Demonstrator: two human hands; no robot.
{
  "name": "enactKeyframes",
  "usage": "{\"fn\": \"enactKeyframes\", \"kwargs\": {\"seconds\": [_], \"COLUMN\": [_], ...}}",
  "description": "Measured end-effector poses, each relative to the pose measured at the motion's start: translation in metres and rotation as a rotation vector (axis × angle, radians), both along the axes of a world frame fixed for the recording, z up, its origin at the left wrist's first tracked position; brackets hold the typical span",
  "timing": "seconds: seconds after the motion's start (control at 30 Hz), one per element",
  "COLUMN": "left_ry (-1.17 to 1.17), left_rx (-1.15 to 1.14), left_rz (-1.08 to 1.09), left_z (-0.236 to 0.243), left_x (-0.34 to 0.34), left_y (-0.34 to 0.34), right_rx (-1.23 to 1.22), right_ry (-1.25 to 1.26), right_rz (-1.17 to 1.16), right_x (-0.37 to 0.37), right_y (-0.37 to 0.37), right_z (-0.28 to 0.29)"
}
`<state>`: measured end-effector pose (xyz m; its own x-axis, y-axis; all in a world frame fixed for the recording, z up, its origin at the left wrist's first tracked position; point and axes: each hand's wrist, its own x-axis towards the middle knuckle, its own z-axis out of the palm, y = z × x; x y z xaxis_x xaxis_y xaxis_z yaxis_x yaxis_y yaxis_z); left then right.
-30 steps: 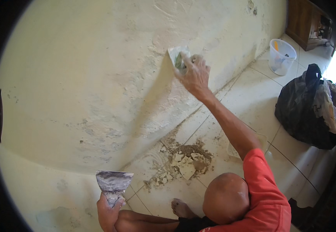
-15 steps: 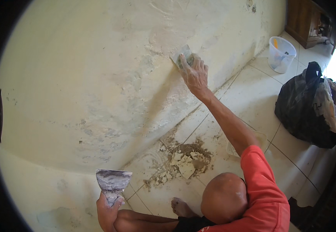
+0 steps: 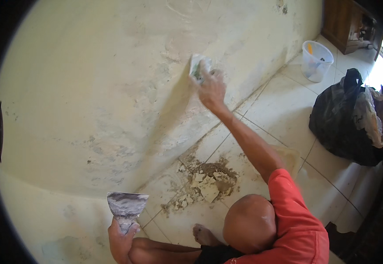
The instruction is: The person scrapes a wall surface, scoops putty from a container onto putty knives, and applies the putty across the wall using the knives.
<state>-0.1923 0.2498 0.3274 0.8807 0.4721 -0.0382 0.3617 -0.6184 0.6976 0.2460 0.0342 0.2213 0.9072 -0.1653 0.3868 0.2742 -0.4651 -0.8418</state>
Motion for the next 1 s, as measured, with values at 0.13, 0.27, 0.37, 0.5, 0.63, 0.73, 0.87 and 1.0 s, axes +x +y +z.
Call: {"fn": "enactKeyframes", "kwargs": {"seconds": [0.13, 0.27, 0.37, 0.5, 0.63, 0.73, 0.87, 1.0], "left_ry": [-0.036, 0.032, 0.020, 0.069, -0.021, 0.050, 0.074, 0.059], "left_rx": [-0.089, 0.081, 0.030, 0.022, -0.097, 0.206, 0.007, 0.063], "left_rz": [0.048, -0.045, 0.000, 0.019, 0.069, -0.104, 0.072, 0.018], "left_z": [-0.004, 0.006, 0.004, 0.006, -0.003, 0.008, 0.007, 0.005], "left_x": [-0.002, -0.001, -0.002, 0.004, 0.000, 0.005, 0.003, 0.003], "left_y": [0.003, 0.003, 0.001, -0.004, 0.002, 0.000, -0.004, 0.001], "right_rx": [-0.431, -0.324, -0.063, -0.032, -0.280, -0.342, -0.276, -0.350], "right_ry": [-0.225, -0.038, -0.055, -0.076, -0.196, -0.168, -0.434, -0.621], "right_rz": [-0.040, 0.018, 0.000, 0.004, 0.060, 0.125, 0.037, -0.019], "right_x": [-0.034, -0.036, -0.005, -0.001, -0.041, -0.046, -0.033, -0.014], "right_y": [0.020, 0.002, -0.017, -0.002, 0.025, 0.012, 0.002, 0.009], "right_z": [-0.024, -0.035, -0.004, 0.005, -0.022, -0.037, -0.029, -0.016]}}
